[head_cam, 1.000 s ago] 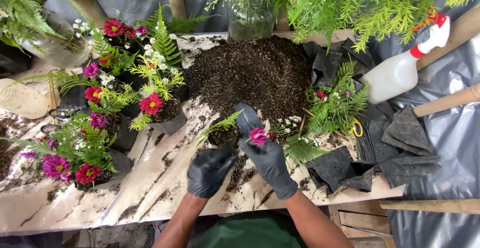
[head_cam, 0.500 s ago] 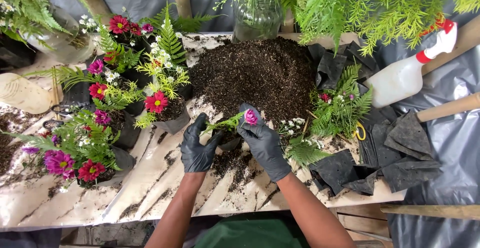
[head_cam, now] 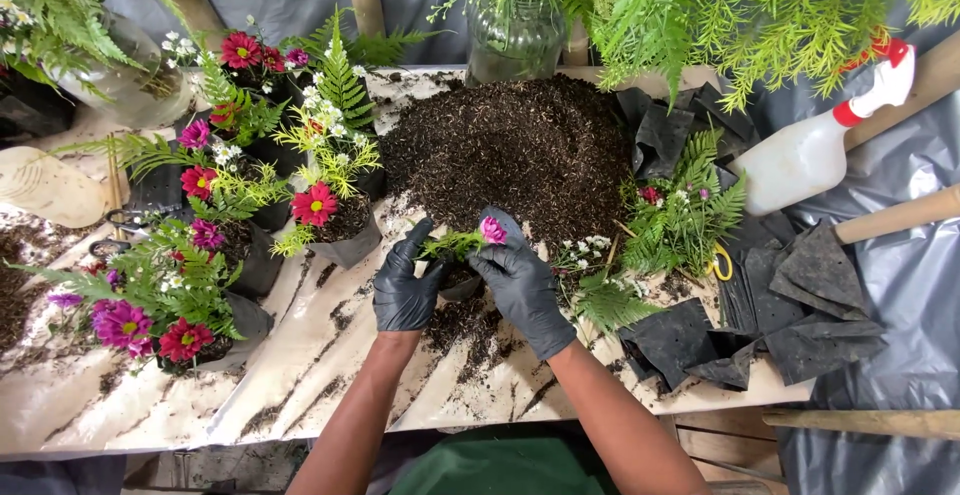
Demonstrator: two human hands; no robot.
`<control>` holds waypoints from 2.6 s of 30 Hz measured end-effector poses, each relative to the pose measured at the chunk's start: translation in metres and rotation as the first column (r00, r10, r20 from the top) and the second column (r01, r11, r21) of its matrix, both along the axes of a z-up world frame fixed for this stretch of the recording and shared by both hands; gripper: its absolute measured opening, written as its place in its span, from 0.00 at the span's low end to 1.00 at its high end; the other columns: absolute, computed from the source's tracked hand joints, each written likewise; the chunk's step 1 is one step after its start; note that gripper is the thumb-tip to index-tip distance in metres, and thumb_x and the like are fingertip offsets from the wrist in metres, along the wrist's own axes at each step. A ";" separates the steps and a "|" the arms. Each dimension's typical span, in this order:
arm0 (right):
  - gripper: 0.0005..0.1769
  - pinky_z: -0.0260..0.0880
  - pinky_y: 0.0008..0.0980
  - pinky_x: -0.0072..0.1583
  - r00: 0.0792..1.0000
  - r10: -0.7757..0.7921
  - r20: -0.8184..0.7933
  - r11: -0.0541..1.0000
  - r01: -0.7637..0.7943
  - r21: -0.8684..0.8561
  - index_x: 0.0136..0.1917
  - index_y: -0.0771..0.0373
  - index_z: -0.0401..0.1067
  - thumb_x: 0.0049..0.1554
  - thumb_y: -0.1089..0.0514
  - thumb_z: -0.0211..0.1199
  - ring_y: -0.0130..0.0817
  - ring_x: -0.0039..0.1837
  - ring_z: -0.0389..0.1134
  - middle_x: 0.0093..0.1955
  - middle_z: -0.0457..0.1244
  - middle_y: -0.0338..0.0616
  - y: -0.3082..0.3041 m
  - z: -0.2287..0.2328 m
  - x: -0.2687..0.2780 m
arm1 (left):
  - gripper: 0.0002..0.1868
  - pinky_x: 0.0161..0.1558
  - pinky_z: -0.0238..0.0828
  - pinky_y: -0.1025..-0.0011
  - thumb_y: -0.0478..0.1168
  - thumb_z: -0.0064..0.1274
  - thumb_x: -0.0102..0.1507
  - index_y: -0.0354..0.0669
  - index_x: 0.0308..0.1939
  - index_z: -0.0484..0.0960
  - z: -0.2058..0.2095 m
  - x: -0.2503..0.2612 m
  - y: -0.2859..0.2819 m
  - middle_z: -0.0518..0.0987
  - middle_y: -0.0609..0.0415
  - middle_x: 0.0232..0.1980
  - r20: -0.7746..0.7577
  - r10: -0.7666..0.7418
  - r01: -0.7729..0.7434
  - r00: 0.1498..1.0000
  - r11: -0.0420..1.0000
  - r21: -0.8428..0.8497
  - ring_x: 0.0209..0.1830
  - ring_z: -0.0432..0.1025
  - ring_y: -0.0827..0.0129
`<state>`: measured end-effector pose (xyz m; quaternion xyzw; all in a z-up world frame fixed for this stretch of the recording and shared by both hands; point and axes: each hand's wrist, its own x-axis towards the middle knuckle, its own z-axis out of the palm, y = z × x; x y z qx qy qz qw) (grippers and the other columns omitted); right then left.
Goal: The person plants small flowers and ferns into black plastic nursery bags filled with soil. They use a small hand trowel to add soil, arrange the plants, and then spray the arrangement with water from a spray bottle.
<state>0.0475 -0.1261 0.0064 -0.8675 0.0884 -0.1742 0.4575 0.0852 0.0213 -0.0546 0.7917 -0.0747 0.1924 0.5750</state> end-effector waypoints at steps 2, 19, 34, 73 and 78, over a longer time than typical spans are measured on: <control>0.11 0.74 0.47 0.62 0.995 0.063 0.075 0.960 -0.081 0.269 0.43 0.67 0.80 0.54 0.57 0.75 0.53 0.53 0.72 0.49 0.72 0.63 0.012 0.048 -0.015 | 0.30 0.57 0.78 0.57 0.40 0.70 0.56 0.59 0.63 0.82 0.001 0.001 -0.001 0.84 0.56 0.53 0.001 -0.001 0.001 1.000 1.000 0.005 0.50 0.80 0.59; 0.08 0.75 0.35 0.52 0.986 0.132 -0.098 0.983 -0.143 -0.113 0.41 0.48 0.79 0.56 0.46 0.71 0.37 0.49 0.75 0.37 0.71 0.30 -0.008 -0.019 0.010 | 0.27 0.50 0.80 0.58 0.40 0.71 0.56 0.53 0.60 0.84 -0.029 0.007 -0.003 0.84 0.54 0.42 -0.018 0.035 -0.036 0.999 0.998 -0.056 0.43 0.80 0.61; 0.14 0.76 0.35 0.52 0.999 -0.016 0.036 0.967 0.024 -0.252 0.37 0.49 0.79 0.50 0.40 0.76 0.39 0.48 0.73 0.37 0.70 0.33 -0.006 -0.045 0.015 | 0.28 0.56 0.77 0.53 0.42 0.70 0.57 0.60 0.63 0.83 -0.019 0.005 -0.002 0.84 0.55 0.42 -0.096 0.027 -0.031 0.995 0.999 -0.042 0.48 0.80 0.58; 0.09 0.76 0.44 0.45 0.955 0.123 0.269 0.982 -0.078 -0.172 0.45 0.51 0.82 0.49 0.57 0.76 0.49 0.44 0.73 0.41 0.70 0.46 -0.016 -0.034 -0.006 | 0.31 0.58 0.77 0.51 0.40 0.64 0.60 0.64 0.68 0.77 0.012 -0.004 -0.008 0.84 0.51 0.52 -0.184 0.018 -0.033 0.983 0.996 -0.081 0.51 0.80 0.55; 0.11 0.77 0.30 0.41 0.962 0.036 0.269 0.998 -0.021 -0.056 0.48 0.47 0.86 0.51 0.60 0.75 0.36 0.38 0.73 0.40 0.72 0.40 -0.043 -0.016 -0.042 | 0.40 0.58 0.77 0.46 0.35 0.64 0.59 0.64 0.74 0.69 0.033 -0.021 0.009 0.78 0.45 0.65 -0.212 -0.009 -0.017 0.977 0.992 -0.122 0.52 0.79 0.51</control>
